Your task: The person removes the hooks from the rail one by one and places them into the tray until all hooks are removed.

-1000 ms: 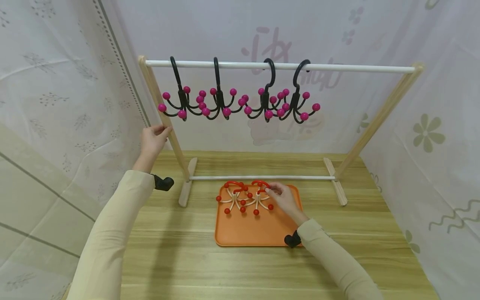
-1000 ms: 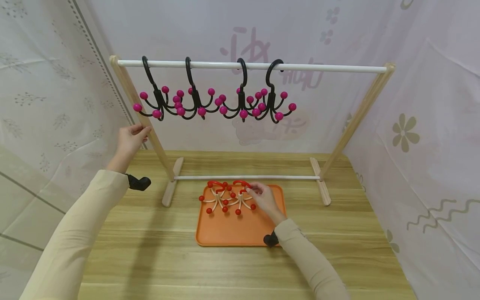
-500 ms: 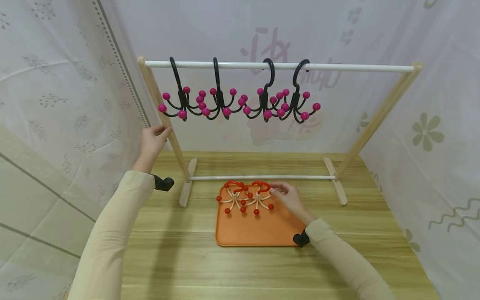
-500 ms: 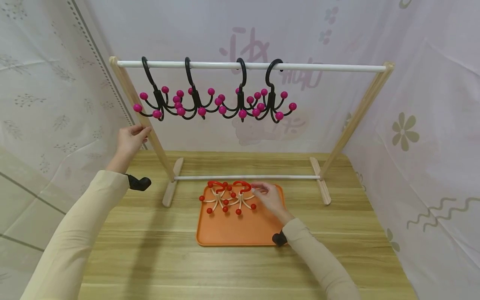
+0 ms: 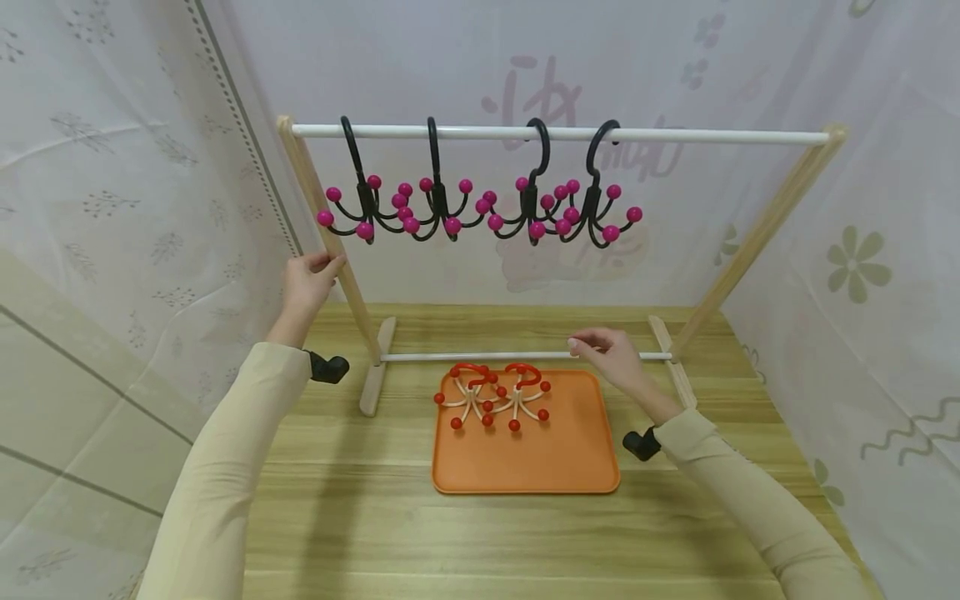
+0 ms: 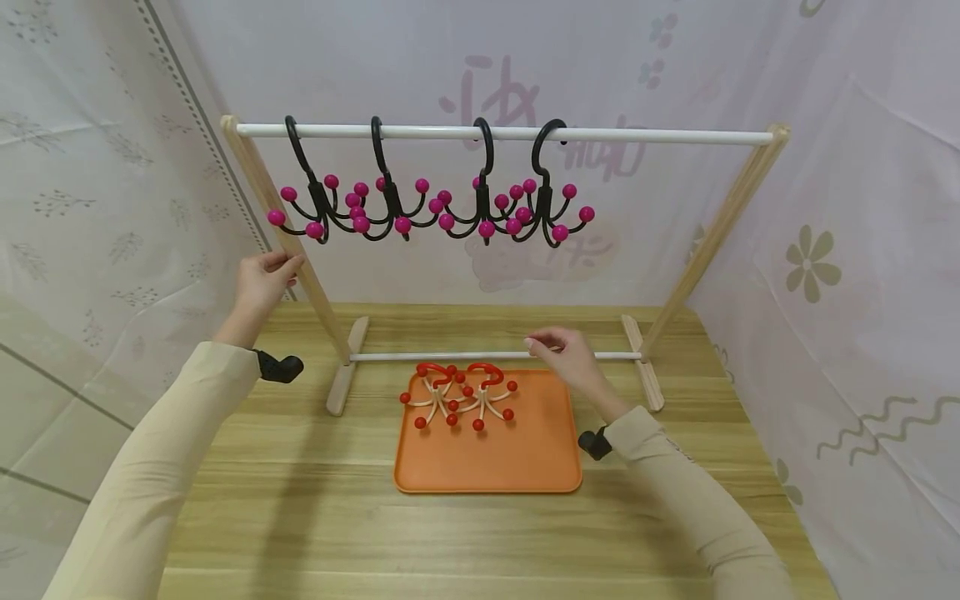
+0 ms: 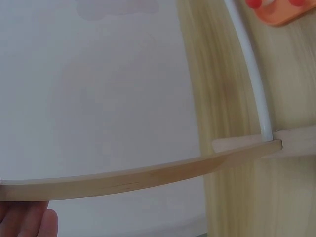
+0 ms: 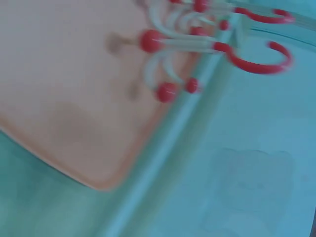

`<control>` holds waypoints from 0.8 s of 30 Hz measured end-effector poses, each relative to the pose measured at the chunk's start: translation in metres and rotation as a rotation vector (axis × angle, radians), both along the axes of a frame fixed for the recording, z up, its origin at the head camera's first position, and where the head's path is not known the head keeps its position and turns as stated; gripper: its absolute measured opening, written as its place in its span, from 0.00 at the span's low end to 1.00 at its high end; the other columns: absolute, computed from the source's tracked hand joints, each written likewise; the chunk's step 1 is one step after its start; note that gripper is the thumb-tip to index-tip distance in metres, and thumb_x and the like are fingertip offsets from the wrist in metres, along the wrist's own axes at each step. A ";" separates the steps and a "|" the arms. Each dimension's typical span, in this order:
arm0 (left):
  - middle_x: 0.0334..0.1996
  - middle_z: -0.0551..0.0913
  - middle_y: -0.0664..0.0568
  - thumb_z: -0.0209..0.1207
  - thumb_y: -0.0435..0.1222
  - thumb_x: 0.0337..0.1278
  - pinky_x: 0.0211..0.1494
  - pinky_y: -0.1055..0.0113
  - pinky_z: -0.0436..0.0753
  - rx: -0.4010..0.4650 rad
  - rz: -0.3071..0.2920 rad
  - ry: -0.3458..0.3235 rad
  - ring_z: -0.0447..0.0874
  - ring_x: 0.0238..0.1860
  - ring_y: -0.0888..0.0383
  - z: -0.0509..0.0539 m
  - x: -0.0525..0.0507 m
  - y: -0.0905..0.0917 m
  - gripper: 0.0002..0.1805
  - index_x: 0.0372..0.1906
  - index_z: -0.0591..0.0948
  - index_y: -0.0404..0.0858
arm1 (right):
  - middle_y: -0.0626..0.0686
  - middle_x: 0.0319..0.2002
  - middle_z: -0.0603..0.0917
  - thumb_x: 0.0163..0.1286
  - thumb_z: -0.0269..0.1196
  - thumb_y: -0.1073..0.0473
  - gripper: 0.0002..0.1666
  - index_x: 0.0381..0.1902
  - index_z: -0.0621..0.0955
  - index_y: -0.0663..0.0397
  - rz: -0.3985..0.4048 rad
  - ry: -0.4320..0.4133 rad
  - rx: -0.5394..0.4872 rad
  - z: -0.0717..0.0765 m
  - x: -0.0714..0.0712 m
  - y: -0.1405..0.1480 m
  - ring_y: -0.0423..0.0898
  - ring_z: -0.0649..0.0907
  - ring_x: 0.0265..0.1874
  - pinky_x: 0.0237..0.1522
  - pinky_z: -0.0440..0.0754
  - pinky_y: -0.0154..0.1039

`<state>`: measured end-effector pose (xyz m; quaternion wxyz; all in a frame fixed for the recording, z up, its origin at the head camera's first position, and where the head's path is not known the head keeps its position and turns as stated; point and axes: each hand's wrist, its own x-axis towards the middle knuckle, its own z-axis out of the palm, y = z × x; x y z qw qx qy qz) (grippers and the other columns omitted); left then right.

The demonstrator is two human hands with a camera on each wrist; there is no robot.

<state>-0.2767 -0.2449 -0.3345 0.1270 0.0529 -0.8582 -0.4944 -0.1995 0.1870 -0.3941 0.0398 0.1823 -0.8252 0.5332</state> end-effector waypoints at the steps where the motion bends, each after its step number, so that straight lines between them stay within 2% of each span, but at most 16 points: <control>1: 0.48 0.75 0.38 0.51 0.45 0.59 0.48 0.61 0.73 0.001 -0.001 0.001 0.73 0.48 0.49 0.000 0.000 0.000 0.26 0.53 0.73 0.28 | 0.61 0.31 0.82 0.62 0.58 0.62 0.12 0.40 0.79 0.65 0.003 0.009 0.004 0.006 0.000 0.001 0.43 0.80 0.29 0.30 0.77 0.37; 4: 0.48 0.75 0.38 0.51 0.45 0.58 0.48 0.62 0.73 0.004 0.001 0.003 0.73 0.48 0.49 0.000 0.000 0.001 0.26 0.52 0.73 0.28 | 0.61 0.30 0.81 0.63 0.58 0.61 0.12 0.40 0.79 0.64 0.024 0.025 -0.001 0.025 -0.002 0.003 0.44 0.80 0.28 0.30 0.77 0.37; 9: 0.47 0.75 0.38 0.51 0.45 0.59 0.48 0.62 0.73 0.007 0.002 0.001 0.74 0.47 0.49 0.001 0.001 0.001 0.25 0.52 0.73 0.28 | 0.58 0.29 0.82 0.62 0.58 0.56 0.14 0.40 0.80 0.62 0.032 0.076 -0.010 0.047 -0.012 0.009 0.44 0.80 0.29 0.31 0.76 0.35; 13: 0.47 0.75 0.37 0.51 0.45 0.59 0.48 0.62 0.73 0.003 0.000 0.004 0.74 0.47 0.49 0.000 0.000 0.000 0.25 0.52 0.73 0.28 | 0.55 0.29 0.82 0.61 0.60 0.58 0.14 0.38 0.80 0.65 0.006 0.139 -0.088 0.067 -0.019 0.010 0.46 0.81 0.29 0.31 0.76 0.32; 16: 0.47 0.76 0.38 0.51 0.45 0.58 0.48 0.62 0.74 0.000 0.004 0.008 0.74 0.47 0.50 -0.001 -0.002 -0.001 0.25 0.52 0.73 0.28 | 0.56 0.28 0.82 0.60 0.60 0.63 0.11 0.35 0.79 0.71 -0.016 0.198 -0.189 0.089 -0.019 0.006 0.46 0.81 0.27 0.32 0.77 0.32; 20: 0.47 0.76 0.38 0.52 0.45 0.58 0.47 0.62 0.74 -0.002 0.008 0.010 0.74 0.46 0.51 -0.001 -0.002 -0.001 0.25 0.51 0.74 0.28 | 0.52 0.25 0.82 0.58 0.60 0.68 0.10 0.33 0.78 0.75 -0.098 0.293 -0.262 0.120 -0.018 0.001 0.44 0.80 0.24 0.32 0.77 0.30; 24: 0.47 0.76 0.38 0.51 0.45 0.58 0.47 0.62 0.74 0.000 0.010 0.005 0.74 0.46 0.51 -0.002 -0.002 -0.001 0.25 0.51 0.74 0.28 | 0.46 0.24 0.81 0.58 0.61 0.63 0.12 0.35 0.79 0.71 -0.240 0.327 -0.222 0.143 -0.023 0.000 0.46 0.79 0.25 0.30 0.75 0.29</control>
